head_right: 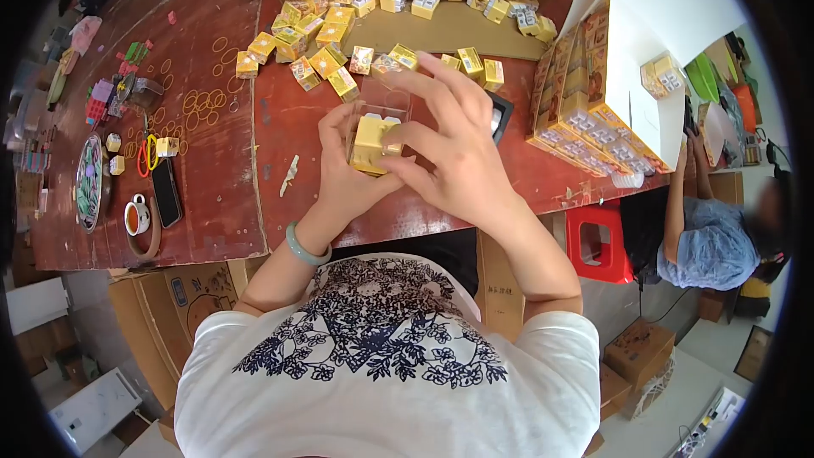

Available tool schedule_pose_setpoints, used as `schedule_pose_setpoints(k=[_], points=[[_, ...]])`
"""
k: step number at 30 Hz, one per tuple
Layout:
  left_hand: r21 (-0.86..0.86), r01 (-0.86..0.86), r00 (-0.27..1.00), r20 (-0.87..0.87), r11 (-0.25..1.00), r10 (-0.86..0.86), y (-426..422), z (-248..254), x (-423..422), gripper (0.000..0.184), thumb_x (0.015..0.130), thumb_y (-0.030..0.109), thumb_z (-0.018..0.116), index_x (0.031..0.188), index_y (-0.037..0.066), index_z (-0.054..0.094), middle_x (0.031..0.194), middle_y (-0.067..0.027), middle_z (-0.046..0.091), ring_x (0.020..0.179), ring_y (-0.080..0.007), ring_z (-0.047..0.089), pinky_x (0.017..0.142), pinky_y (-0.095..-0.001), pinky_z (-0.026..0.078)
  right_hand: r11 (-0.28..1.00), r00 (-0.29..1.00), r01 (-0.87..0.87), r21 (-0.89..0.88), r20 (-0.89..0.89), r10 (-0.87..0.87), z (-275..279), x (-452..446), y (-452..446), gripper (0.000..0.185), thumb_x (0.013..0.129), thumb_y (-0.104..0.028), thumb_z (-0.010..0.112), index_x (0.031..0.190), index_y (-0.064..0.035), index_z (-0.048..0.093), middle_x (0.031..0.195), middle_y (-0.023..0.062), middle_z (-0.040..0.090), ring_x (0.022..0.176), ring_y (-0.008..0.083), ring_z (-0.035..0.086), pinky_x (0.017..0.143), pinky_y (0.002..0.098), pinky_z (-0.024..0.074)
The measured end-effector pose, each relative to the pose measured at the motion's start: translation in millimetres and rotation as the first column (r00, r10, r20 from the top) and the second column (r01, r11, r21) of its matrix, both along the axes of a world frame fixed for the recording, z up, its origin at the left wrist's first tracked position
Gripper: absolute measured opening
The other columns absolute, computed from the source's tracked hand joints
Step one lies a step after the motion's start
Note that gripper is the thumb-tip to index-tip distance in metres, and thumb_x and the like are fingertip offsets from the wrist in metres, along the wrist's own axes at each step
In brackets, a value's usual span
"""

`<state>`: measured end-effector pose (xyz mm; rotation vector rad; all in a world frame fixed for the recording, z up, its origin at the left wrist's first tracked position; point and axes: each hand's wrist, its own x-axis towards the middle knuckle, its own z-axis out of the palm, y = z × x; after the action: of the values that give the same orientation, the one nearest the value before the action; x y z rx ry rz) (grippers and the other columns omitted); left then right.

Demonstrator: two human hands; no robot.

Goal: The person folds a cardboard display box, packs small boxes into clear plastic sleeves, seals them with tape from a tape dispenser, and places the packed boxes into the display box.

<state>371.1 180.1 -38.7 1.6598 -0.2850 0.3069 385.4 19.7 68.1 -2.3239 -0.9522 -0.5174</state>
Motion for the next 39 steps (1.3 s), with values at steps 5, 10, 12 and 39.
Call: schedule_pose_setpoints(k=[5, 10, 12, 39], points=[[0.019, -0.013, 1.000, 0.017, 1.000, 0.013, -2, -4, -1, 0.088, 0.067, 0.006, 0.084, 0.136, 0.003, 0.030, 0.122, -0.0189, 0.052, 0.102, -0.0246, 0.059, 0.085, -0.0344, 0.052, 0.932, 0.921, -0.077, 0.355, -0.332, 0.203, -20, 9, -3, 0.015, 0.073, -0.003, 0.078, 0.086, -0.0055, 0.072, 0.124, 0.0120, 0.061, 0.122, 0.0295, 0.051, 0.103, 0.0401, 0.0401], [0.068, -0.107, 0.990, 0.095, 0.992, 0.100, -3, -15, -1, 0.086, 0.063, 0.008, 0.084, 0.134, 0.001, 0.036, 0.113, -0.0164, 0.059, 0.093, -0.0249, 0.064, 0.077, -0.0332, 0.055, 0.846, 0.755, 0.093, 0.525, -0.591, 0.284, -24, 8, -1, 0.016, 0.075, 0.000, 0.077, 0.090, -0.0036, 0.074, 0.122, 0.0120, 0.062, 0.122, 0.0286, 0.051, 0.102, 0.0394, 0.0402], [0.071, -0.110, 0.990, 0.100, 0.991, 0.102, -3, -17, -1, 0.085, 0.063, 0.009, 0.084, 0.134, 0.001, 0.037, 0.113, -0.0165, 0.059, 0.093, -0.0251, 0.064, 0.077, -0.0334, 0.055, 0.850, 0.758, 0.077, 0.521, -0.585, 0.289, -25, 8, -2, 0.015, 0.077, 0.000, 0.076, 0.092, -0.0036, 0.074, 0.123, 0.0123, 0.062, 0.121, 0.0278, 0.051, 0.102, 0.0390, 0.0406], [-0.060, -0.055, 0.943, 0.324, 0.997, 0.071, -4, -36, 0, 0.079, 0.064, 0.003, 0.085, 0.120, 0.009, 0.030, 0.119, -0.0186, 0.049, 0.101, -0.0258, 0.059, 0.080, -0.0340, 0.053, 0.804, 0.919, -0.028, 0.594, -0.301, 0.255, -71, -10, 25, 0.033, 0.085, 0.003, 0.064, 0.118, 0.0034, 0.066, 0.121, 0.0166, 0.067, 0.112, 0.0258, 0.060, 0.098, 0.0356, 0.0478]])
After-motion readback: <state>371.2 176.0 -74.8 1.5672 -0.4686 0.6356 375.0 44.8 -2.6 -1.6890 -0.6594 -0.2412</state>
